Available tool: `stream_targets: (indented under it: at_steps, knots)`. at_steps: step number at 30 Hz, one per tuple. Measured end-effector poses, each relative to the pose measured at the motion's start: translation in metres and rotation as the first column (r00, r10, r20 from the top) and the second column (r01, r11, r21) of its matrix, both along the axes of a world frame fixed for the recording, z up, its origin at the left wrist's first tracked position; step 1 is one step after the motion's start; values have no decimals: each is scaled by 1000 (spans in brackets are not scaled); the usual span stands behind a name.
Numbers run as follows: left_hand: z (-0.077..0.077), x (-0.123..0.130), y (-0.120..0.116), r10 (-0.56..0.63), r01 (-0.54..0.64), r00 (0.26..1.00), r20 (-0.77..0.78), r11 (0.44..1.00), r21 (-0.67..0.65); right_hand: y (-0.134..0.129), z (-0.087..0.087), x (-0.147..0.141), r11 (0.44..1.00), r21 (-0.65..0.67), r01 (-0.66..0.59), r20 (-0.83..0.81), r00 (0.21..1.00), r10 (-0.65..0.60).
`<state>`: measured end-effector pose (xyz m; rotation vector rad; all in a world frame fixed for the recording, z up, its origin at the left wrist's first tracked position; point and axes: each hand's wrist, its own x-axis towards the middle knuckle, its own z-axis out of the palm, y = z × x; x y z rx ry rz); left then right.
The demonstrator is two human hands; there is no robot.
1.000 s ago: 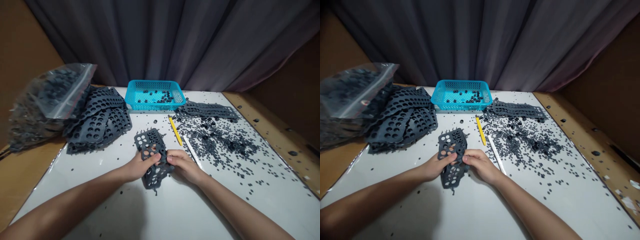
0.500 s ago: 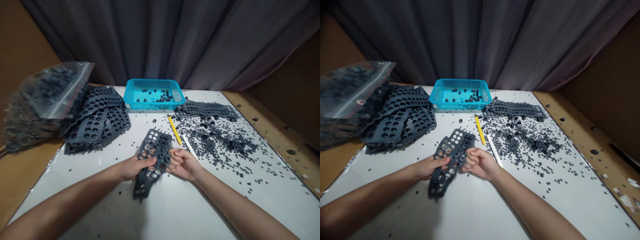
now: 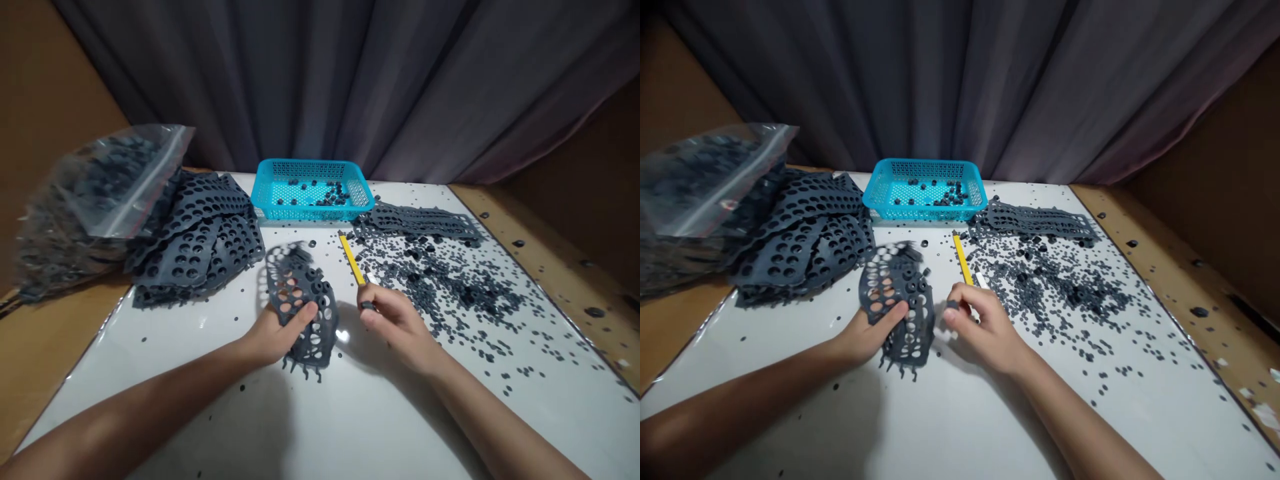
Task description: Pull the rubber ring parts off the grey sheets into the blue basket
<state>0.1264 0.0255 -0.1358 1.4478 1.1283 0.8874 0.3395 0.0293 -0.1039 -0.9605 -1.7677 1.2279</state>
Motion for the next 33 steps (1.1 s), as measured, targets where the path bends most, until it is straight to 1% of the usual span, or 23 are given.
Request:
stream_targets:
  at_steps: [2,3,5,8,11,13,15,17,19,20,21,22,24,25,26,28,30,33]
  knots:
    - [5,2,1,-31,50,993,-113,985,165,-3,5,-4,975,221,-33,244,969,-23]
    - [6,3,1,-54,91,985,-166,970,226,-4,5,-7,953,293,-70,333,942,-33]
    - [9,4,1,-105,166,969,-224,948,273,-5,2,-11,923,360,-137,474,879,-55]
    - [11,5,0,-170,234,956,-237,933,273,-4,-4,-14,906,385,-176,589,803,-95]
    - [10,7,-2,-176,243,952,-250,932,268,-2,-5,-15,902,376,-211,644,760,-91]
    - [9,7,-2,-182,246,950,-254,938,245,-2,-4,-16,912,348,-219,666,742,-76]
    - [8,8,-2,-215,270,945,-248,939,213,-2,-4,-17,937,284,-204,651,758,-33]
    - [6,7,-1,-244,287,943,-228,941,181,-2,-7,-19,970,163,-182,560,827,61]
    - [5,5,2,-280,306,942,-188,943,130,-3,-11,-21,986,-13,-166,359,919,160]
    - [4,4,3,-304,321,939,-159,942,93,-3,-14,-22,980,-113,-161,226,957,183]
    - [3,3,5,-330,339,936,-124,939,53,-3,-17,-24,964,-217,-155,81,981,176]
    - [3,2,6,-356,358,930,-87,933,15,-3,-20,-26,934,-321,-155,-62,988,143]
    - [3,1,9,-396,396,918,-15,918,-35,-4,-25,-30,851,-496,-172,-293,956,22]
    - [4,1,10,-411,412,911,17,910,-42,-4,-27,-33,810,-558,-182,-368,929,-45]
    - [5,1,12,-430,432,902,44,901,-38,-4,-28,-35,773,-605,-192,-417,903,-103]
    - [5,0,13,-471,475,878,84,879,-31,-5,-31,-37,718,-663,-211,-463,870,-171]
    - [4,-2,14,-497,505,860,118,862,-47,-5,-33,-36,674,-695,-250,-491,850,-191]
    - [-2,-4,14,-518,548,830,207,827,-124,-5,-37,-33,617,-708,-343,-537,830,-154]
